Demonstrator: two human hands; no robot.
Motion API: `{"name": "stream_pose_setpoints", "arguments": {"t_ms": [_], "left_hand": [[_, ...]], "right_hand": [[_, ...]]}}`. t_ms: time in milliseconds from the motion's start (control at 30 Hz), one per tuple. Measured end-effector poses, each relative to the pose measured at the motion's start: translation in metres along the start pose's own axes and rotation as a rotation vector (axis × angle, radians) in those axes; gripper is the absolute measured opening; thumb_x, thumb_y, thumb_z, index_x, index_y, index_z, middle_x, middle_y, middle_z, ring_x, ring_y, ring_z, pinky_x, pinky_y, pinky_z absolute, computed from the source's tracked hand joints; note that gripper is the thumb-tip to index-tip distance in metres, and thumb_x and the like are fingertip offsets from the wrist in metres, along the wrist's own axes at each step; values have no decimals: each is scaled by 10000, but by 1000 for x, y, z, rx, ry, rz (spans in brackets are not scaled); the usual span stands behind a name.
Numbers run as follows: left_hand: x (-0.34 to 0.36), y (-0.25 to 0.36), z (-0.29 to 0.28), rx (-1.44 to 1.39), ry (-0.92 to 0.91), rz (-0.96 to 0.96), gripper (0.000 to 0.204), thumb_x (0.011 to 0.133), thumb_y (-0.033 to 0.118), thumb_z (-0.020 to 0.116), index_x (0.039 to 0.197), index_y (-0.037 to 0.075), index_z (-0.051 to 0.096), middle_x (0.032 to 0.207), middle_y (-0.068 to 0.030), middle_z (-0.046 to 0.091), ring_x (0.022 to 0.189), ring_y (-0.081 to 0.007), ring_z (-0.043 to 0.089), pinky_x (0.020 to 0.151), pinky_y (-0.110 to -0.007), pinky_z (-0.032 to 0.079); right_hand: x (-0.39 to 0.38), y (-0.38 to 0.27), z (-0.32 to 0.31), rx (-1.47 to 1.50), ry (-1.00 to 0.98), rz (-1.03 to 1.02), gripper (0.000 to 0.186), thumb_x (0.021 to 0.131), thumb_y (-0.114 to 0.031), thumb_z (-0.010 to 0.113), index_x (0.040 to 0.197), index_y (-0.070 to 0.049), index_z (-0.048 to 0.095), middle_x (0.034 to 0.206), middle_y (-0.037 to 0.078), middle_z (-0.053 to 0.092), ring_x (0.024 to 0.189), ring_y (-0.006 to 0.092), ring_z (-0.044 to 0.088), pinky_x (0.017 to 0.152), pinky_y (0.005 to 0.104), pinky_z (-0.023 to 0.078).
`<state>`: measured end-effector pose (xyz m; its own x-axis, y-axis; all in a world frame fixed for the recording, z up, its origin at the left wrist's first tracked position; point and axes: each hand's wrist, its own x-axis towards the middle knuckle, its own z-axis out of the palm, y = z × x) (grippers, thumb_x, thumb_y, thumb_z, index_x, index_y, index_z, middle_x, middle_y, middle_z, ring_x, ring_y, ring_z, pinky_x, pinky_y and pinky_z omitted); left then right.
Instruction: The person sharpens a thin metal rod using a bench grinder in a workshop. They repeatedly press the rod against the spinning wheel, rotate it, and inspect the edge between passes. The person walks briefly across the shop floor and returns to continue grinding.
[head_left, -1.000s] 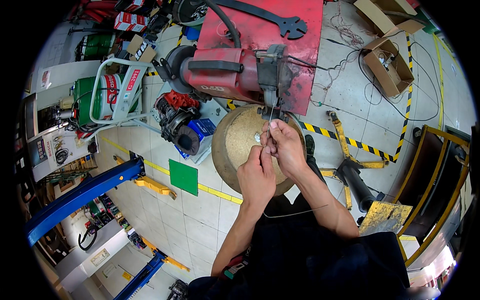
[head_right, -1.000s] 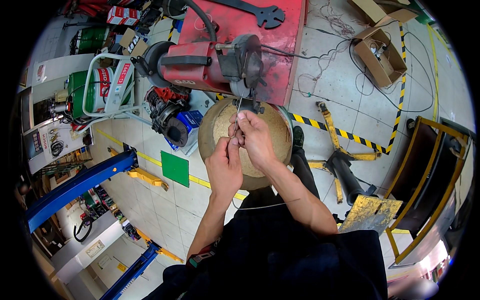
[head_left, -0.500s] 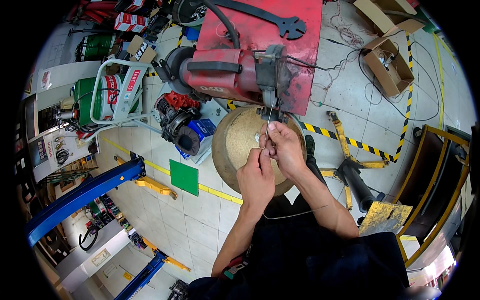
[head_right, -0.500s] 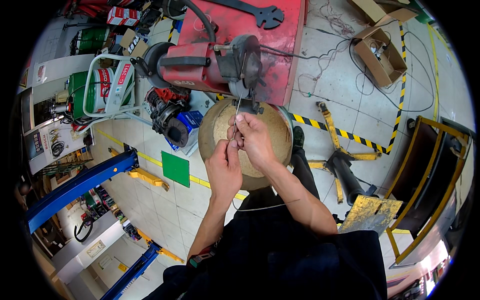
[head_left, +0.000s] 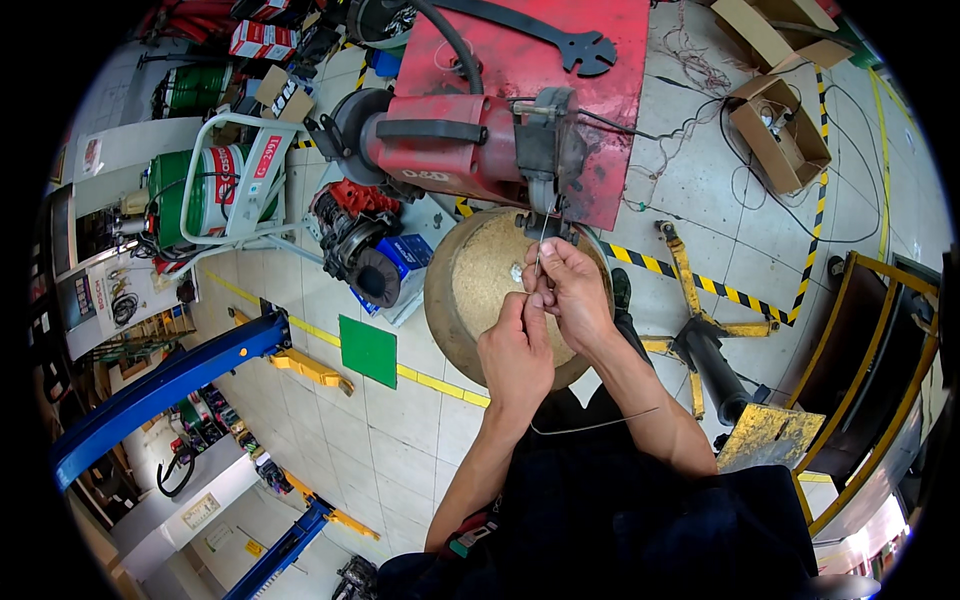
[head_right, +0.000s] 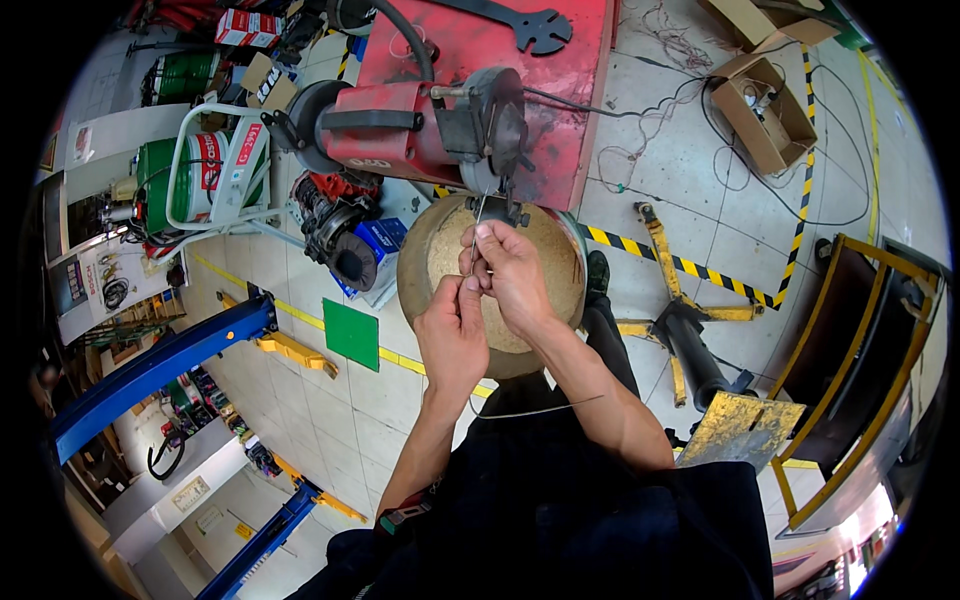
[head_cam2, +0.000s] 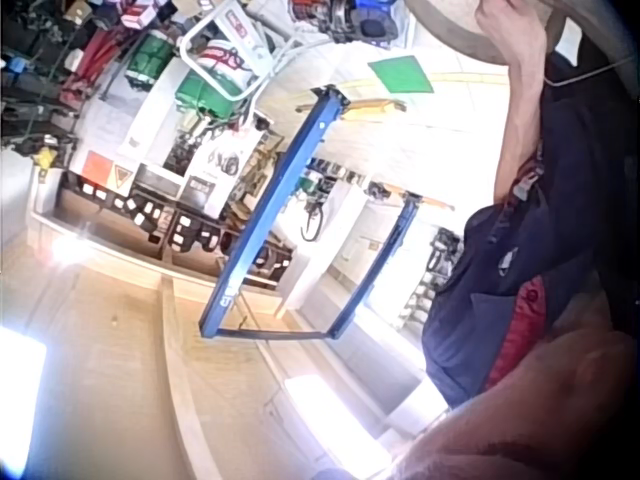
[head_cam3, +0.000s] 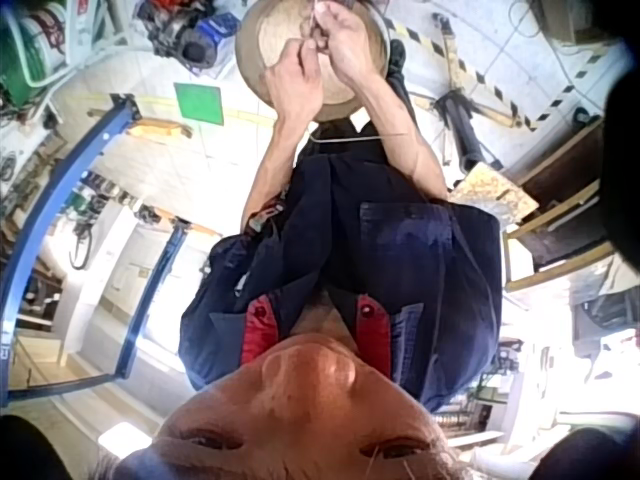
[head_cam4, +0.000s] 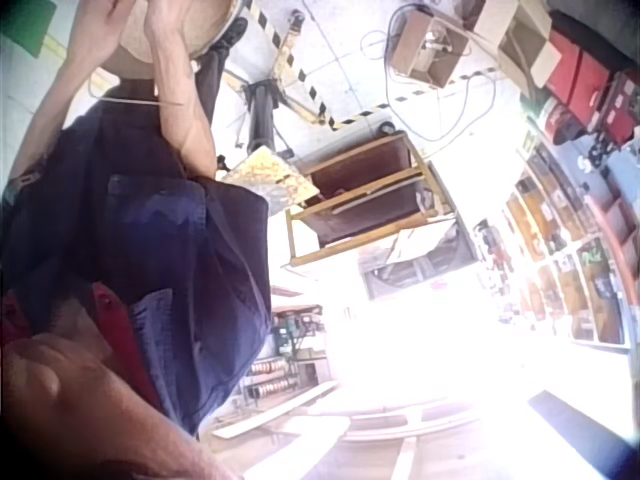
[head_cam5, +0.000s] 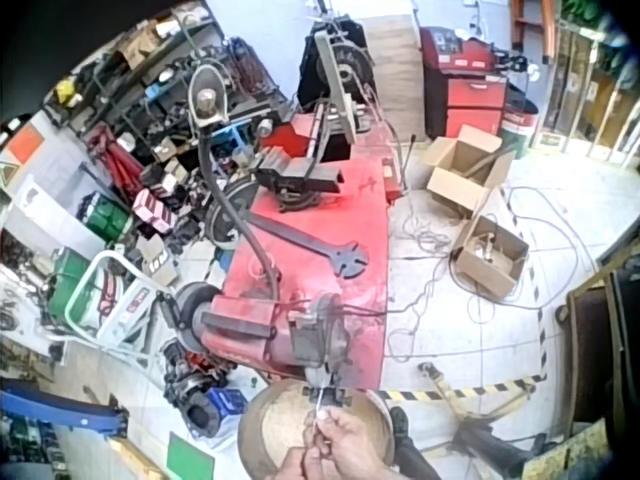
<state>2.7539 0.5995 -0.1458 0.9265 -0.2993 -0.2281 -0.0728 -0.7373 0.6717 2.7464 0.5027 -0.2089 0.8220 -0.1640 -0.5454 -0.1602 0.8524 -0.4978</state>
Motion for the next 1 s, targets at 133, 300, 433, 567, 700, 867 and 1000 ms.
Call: {"name": "stream_pose_setpoints", "arguments": {"t_ms": [133,300,433,567,700,867,1000], "left_hand": [[0,-3,4,5,8,18,198,1018,203,539,905,45,579,658,-221,608,628,-438,625,546,-498,455],[-1,-1,4,3,-4,-3,202,1019,204,538,904,43,575,666,-225,611,638,-444,625,550,-500,457],[-1,-1,5,4,16,22,203,1020,206,537,906,42,574,668,-226,612,641,-445,627,552,-500,458],[-3,-3,5,9,4,6,199,1019,206,539,913,41,575,672,-223,617,645,-444,630,555,-500,463],[-4,-4,7,6,7,7,198,1017,203,539,913,39,574,675,-222,620,645,-444,631,557,-500,467],[-3,-3,7,2,12,4,197,1016,201,537,912,39,574,677,-224,621,642,-443,632,554,-500,467],[-3,-2,7,-4,16,1,195,1016,200,538,912,39,574,675,-225,620,640,-442,632,553,-499,465]], "right_hand": [[1,-1,0,12,9,16,260,1072,-283,470,970,-77,592,745,10,590,556,45,387,531,206,368],[2,-1,-2,22,-13,10,261,1072,-286,469,962,-85,594,724,3,581,551,43,378,519,204,345],[2,-1,-1,19,-9,11,260,1072,-284,470,957,-85,594,720,2,580,549,43,377,514,205,339],[1,-1,-2,24,-17,14,259,1071,-281,469,951,-86,591,721,3,584,548,43,376,512,206,338],[1,-1,-3,25,-15,22,262,1072,-281,467,947,-87,589,718,3,585,549,45,375,510,208,335],[1,-3,-3,24,-33,11,264,1072,-283,467,944,-89,591,714,2,583,550,46,374,510,209,333],[1,-5,-2,20,-43,3,264,1071,-289,471,943,-92,591,715,3,583,549,45,373,508,208,332]]}}
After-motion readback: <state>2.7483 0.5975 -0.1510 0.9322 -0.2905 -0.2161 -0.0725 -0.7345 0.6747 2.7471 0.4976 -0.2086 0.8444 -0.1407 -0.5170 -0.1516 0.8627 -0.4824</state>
